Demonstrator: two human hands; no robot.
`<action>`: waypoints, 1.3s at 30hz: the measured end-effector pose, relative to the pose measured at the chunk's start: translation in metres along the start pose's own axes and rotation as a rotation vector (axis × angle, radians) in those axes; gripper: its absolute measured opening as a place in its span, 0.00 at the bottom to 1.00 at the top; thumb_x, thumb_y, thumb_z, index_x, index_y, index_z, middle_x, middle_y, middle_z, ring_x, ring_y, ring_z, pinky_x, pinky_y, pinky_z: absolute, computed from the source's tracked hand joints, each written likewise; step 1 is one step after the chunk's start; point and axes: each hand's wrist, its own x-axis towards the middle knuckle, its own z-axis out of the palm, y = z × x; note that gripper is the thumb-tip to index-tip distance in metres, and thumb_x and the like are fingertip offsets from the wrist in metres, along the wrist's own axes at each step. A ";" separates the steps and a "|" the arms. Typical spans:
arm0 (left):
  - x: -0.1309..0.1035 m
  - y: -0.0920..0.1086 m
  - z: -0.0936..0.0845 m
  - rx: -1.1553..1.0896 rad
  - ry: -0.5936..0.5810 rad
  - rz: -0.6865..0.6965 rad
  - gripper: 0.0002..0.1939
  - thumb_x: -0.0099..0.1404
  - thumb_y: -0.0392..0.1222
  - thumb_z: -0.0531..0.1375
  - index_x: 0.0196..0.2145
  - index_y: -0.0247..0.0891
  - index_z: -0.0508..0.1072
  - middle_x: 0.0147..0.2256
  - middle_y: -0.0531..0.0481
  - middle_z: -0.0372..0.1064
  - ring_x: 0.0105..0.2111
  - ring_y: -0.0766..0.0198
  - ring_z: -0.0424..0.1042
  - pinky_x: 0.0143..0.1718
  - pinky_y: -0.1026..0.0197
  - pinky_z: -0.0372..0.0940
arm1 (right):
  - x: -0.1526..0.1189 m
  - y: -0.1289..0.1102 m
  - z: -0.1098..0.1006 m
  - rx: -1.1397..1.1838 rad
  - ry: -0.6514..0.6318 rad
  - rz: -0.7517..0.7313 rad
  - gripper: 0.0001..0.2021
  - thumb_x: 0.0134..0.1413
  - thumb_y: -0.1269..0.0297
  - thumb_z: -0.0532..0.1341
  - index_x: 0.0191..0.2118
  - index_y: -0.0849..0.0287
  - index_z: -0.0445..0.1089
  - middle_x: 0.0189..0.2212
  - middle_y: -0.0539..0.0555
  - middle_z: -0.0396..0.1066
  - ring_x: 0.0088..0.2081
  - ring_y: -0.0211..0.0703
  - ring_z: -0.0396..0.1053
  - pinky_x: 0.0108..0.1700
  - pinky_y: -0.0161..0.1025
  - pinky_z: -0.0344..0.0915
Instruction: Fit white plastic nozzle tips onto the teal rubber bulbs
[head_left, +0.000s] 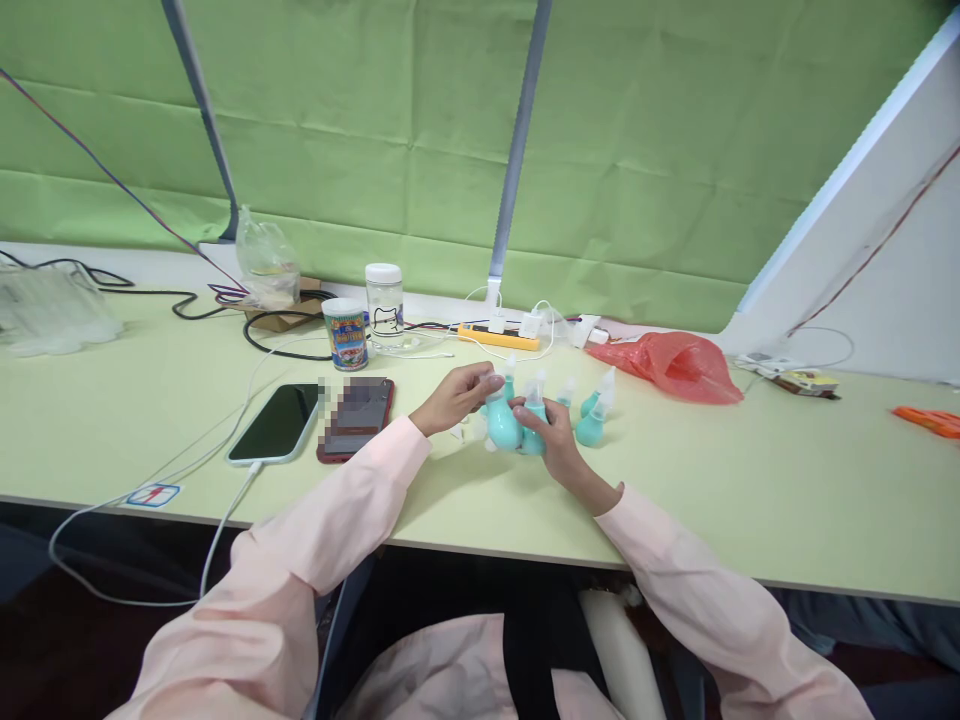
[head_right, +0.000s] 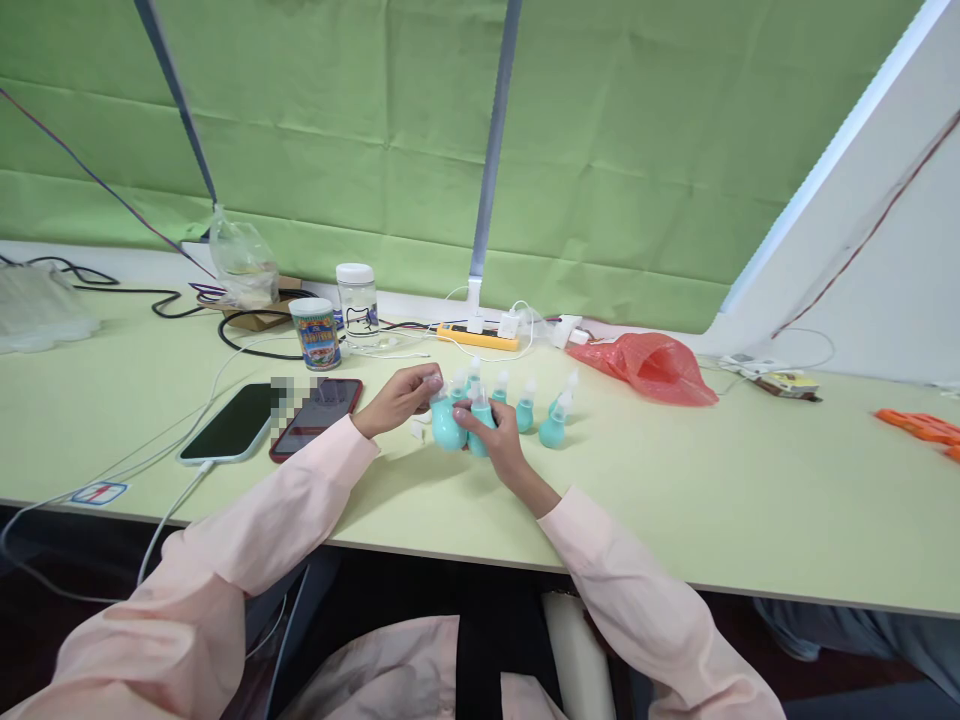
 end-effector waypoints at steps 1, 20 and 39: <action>0.000 0.001 0.000 -0.047 -0.017 -0.009 0.16 0.54 0.52 0.52 0.20 0.36 0.55 0.17 0.59 0.44 0.14 0.76 0.45 0.15 0.70 0.42 | 0.001 0.000 -0.001 0.058 -0.050 0.059 0.16 0.40 0.53 0.57 0.29 0.62 0.64 0.20 0.52 0.65 0.18 0.36 0.61 0.19 0.35 0.59; 0.000 -0.007 0.007 -0.021 0.303 0.021 0.10 0.44 0.41 0.62 0.24 0.30 0.72 0.23 0.48 0.68 0.21 0.70 0.65 0.24 0.66 0.63 | 0.009 -0.001 -0.006 -0.556 0.397 -0.349 0.15 0.36 0.56 0.60 0.29 0.59 0.60 0.25 0.49 0.62 0.28 0.38 0.60 0.30 0.35 0.58; -0.001 -0.015 0.004 -0.310 0.172 -0.087 0.10 0.47 0.40 0.61 0.24 0.28 0.72 0.22 0.48 0.68 0.20 0.71 0.64 0.25 0.64 0.61 | 0.007 0.000 -0.002 -0.497 0.368 -0.333 0.14 0.35 0.58 0.60 0.26 0.59 0.56 0.22 0.46 0.56 0.24 0.34 0.55 0.26 0.32 0.54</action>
